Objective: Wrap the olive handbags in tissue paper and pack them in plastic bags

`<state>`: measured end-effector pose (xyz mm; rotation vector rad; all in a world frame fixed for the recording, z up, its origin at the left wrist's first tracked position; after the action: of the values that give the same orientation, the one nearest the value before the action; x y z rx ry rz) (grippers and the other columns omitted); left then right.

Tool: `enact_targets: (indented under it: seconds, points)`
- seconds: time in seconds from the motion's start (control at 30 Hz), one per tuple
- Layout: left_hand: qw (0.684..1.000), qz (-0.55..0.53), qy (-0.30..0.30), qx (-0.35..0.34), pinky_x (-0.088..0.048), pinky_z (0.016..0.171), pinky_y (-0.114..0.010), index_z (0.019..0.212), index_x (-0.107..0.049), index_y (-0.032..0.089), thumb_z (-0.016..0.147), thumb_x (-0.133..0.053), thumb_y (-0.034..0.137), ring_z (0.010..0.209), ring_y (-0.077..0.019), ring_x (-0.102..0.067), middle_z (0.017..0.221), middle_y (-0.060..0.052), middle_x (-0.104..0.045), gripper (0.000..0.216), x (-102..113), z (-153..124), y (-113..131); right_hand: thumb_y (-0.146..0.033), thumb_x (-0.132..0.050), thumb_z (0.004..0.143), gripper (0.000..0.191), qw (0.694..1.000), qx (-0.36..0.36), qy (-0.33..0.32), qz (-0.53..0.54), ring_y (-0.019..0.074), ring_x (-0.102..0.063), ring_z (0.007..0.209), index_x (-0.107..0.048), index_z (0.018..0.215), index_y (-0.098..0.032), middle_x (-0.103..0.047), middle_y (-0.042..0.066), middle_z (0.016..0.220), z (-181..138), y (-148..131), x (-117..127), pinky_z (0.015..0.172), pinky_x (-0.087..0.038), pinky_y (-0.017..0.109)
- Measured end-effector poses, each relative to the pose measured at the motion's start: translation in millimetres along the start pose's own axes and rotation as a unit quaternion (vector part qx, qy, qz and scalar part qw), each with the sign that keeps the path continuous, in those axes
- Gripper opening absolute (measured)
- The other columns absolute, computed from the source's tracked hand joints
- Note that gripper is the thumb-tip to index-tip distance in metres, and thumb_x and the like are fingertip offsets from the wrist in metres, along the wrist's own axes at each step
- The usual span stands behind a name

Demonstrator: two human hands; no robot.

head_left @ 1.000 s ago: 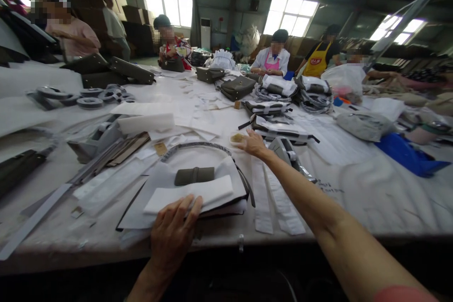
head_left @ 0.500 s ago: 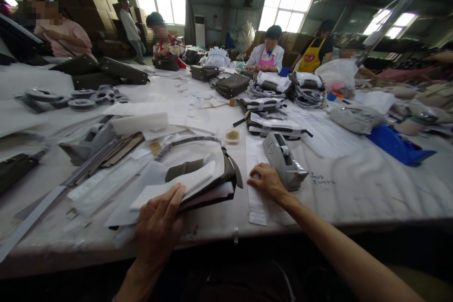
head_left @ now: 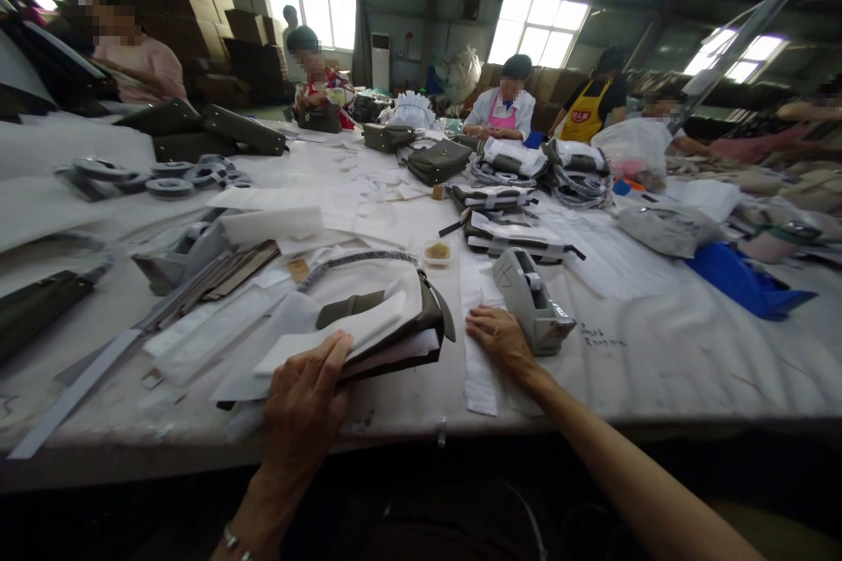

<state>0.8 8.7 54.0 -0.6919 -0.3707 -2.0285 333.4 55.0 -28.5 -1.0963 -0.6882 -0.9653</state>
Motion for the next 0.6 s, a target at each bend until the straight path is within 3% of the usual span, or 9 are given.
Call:
enact_targets:
  seconds: [0.17,0.3,0.37,0.5,0.53,0.6]
  points:
    - [1.0,0.005,-0.002,0.005,-0.045,0.081,-0.037,0.126,-0.058,0.02,0.085,-0.064,0.012,0.088,-0.0234,-0.065,0.115,-0.005,-0.072,0.043,-1,2,0,-0.034,-0.056,0.094,0.024,0.999,-0.008,0.046,0.024,0.0269,-0.062,0.118,-0.077,0.102,-0.026,-0.072,0.007,0.119,0,-7,10,0.108,-0.038,0.055]
    - [1.0,-0.002,0.002,0.013,-0.046,0.083,-0.037,0.126,-0.058,0.022,0.084,-0.063,0.012,0.088,-0.0233,-0.065,0.114,-0.005,-0.073,0.043,1,2,-1,-0.036,-0.057,0.094,0.024,0.994,0.034,0.065,0.083,0.0271,-0.059,0.124,-0.076,0.106,-0.027,-0.069,0.008,0.125,-10,-41,22,0.11,-0.038,0.056]
    - [1.0,-0.006,0.002,0.019,-0.046,0.083,-0.037,0.127,-0.057,0.022,0.085,-0.063,0.012,0.089,-0.0233,-0.065,0.115,-0.005,-0.072,0.044,1,2,-3,-0.035,-0.059,0.094,0.022,0.989,0.081,0.007,0.127,0.0253,-0.06,0.122,-0.075,0.107,-0.028,-0.07,0.007,0.124,-19,-69,17,0.108,-0.044,0.051]
    - [1.0,-0.01,-0.001,0.026,-0.046,0.083,-0.037,0.127,-0.056,0.021,0.085,-0.067,0.015,0.09,-0.024,-0.064,0.115,-0.005,-0.072,0.044,1,4,-5,-0.039,-0.07,0.087,0.02,0.95,0.171,-0.186,0.182,0.0231,-0.066,0.113,-0.076,0.103,-0.03,-0.075,0.004,0.11,-42,-114,-3,0.108,-0.044,0.046]
    - [1.0,-0.012,-0.001,0.027,-0.047,0.083,-0.037,0.127,-0.056,0.021,0.084,-0.068,0.016,0.09,-0.0241,-0.063,0.115,-0.005,-0.072,0.045,1,4,-6,-0.04,-0.069,0.087,0.019,0.95,0.166,-0.189,0.187,0.0228,-0.067,0.111,-0.077,0.101,-0.03,-0.076,0.004,0.108,-42,-115,-2,0.107,-0.045,0.046]
    - [0.999,-0.015,0.002,0.032,-0.047,0.084,-0.037,0.128,-0.056,0.021,0.084,-0.068,0.016,0.089,-0.024,-0.063,0.114,-0.006,-0.072,0.046,2,5,-8,-0.038,-0.06,0.093,0.022,0.97,0.115,-0.124,0.172,0.0228,-0.065,0.114,-0.076,0.104,-0.027,-0.075,0.006,0.111,-31,-102,3,0.106,-0.046,0.046]
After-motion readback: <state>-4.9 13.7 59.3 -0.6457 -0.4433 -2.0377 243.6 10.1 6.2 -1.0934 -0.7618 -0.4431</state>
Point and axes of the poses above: each hand's wrist, its own z-axis towards the middle knuckle, its own x-axis out of the back of the hand, y = z × x, the point moved 8 cm from there along z, towards the middle knuckle
